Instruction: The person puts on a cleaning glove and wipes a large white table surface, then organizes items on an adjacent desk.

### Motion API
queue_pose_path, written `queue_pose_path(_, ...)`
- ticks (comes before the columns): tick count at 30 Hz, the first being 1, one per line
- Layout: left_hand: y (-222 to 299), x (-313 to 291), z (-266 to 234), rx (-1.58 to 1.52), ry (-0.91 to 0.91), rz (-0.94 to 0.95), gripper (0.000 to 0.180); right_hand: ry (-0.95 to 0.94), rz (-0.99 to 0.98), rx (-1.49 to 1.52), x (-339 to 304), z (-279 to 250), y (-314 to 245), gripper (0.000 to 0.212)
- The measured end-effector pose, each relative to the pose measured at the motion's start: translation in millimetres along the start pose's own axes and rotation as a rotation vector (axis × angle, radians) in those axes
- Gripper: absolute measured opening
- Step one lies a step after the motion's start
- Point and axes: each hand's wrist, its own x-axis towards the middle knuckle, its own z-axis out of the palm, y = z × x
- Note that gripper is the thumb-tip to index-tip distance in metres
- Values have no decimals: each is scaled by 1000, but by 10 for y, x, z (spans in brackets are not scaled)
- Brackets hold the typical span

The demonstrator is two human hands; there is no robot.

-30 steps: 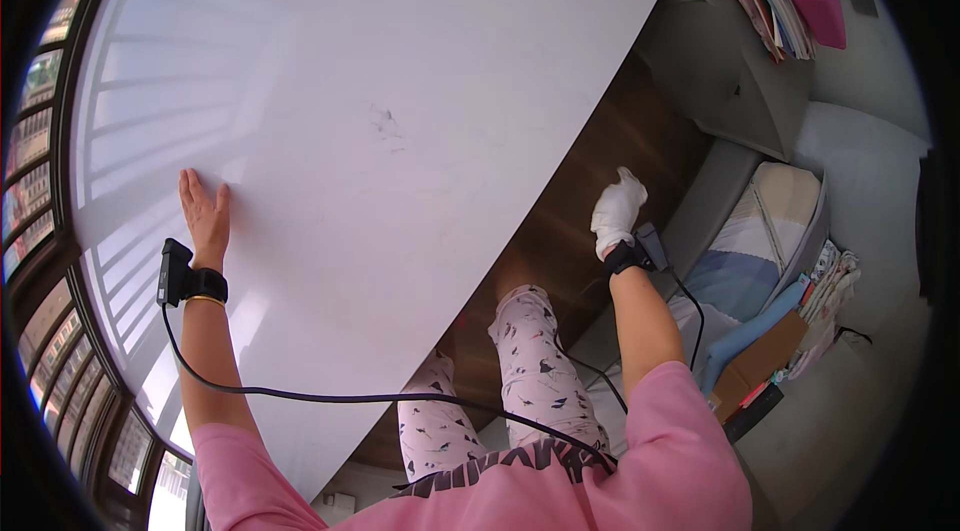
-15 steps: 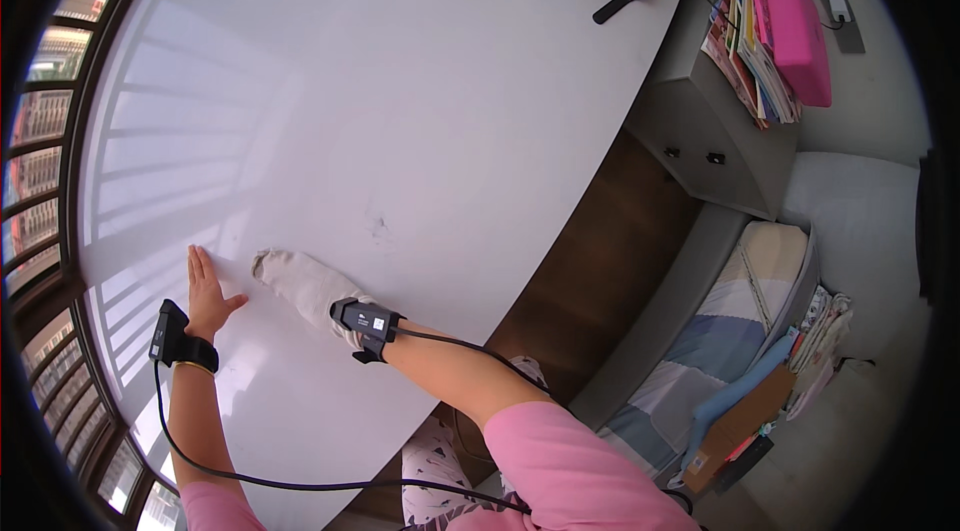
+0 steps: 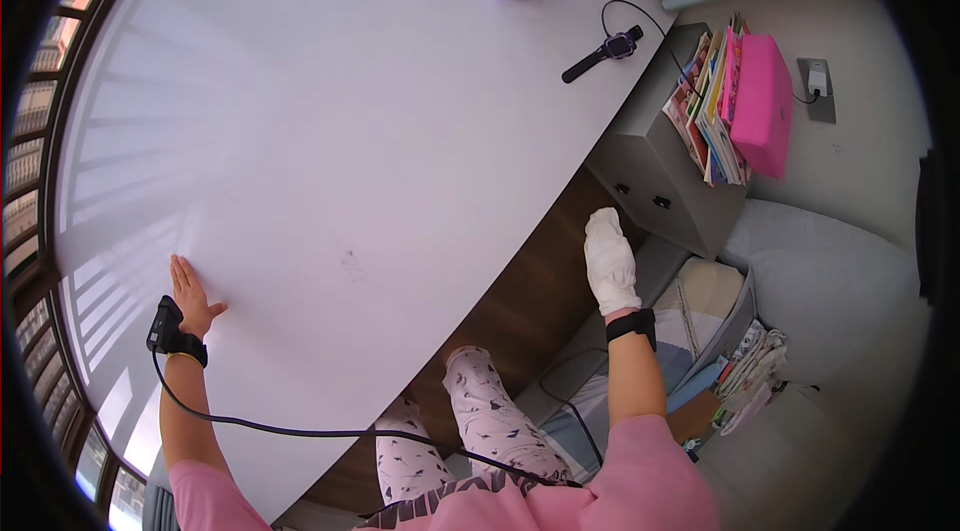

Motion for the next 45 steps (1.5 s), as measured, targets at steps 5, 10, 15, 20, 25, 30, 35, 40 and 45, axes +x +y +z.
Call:
queue_pose_path(5,211,164,63,10,-42,-1,129,549,-18,708,216,-1305,220,47)
queue_pose_path(10,491,281,59,-25,-11,96,125,1054,-11,882,1250,-1405,84,36)
queue_pose_path(15,363,87,-172,-38,-28,63,119,531,-557,699,904,-1682,-1619,34)
queue_pose_path(20,437,108,-149,-64,24,82,115,332,-1125,921,-193,-803,-2415,30)
queue_pose_path(25,419,83,-131,-8,-22,-12,117,559,-772,951,23,-1322,-1796,32)
queue_pose_path(30,474,119,-59,-116,81,46,112,889,-92,651,1047,-1466,-1507,37)
queue_pose_path(35,436,58,-172,-53,74,-16,108,451,-988,746,-319,-1240,-3692,28)
queue_pose_path(40,848,-389,232,-297,461,154,77,-83,-1254,1009,-1345,-519,-3594,31)
queue_pose_path(45,578,-1451,1124,-515,365,-154,77,420,-568,1271,-513,-1125,-2425,28)
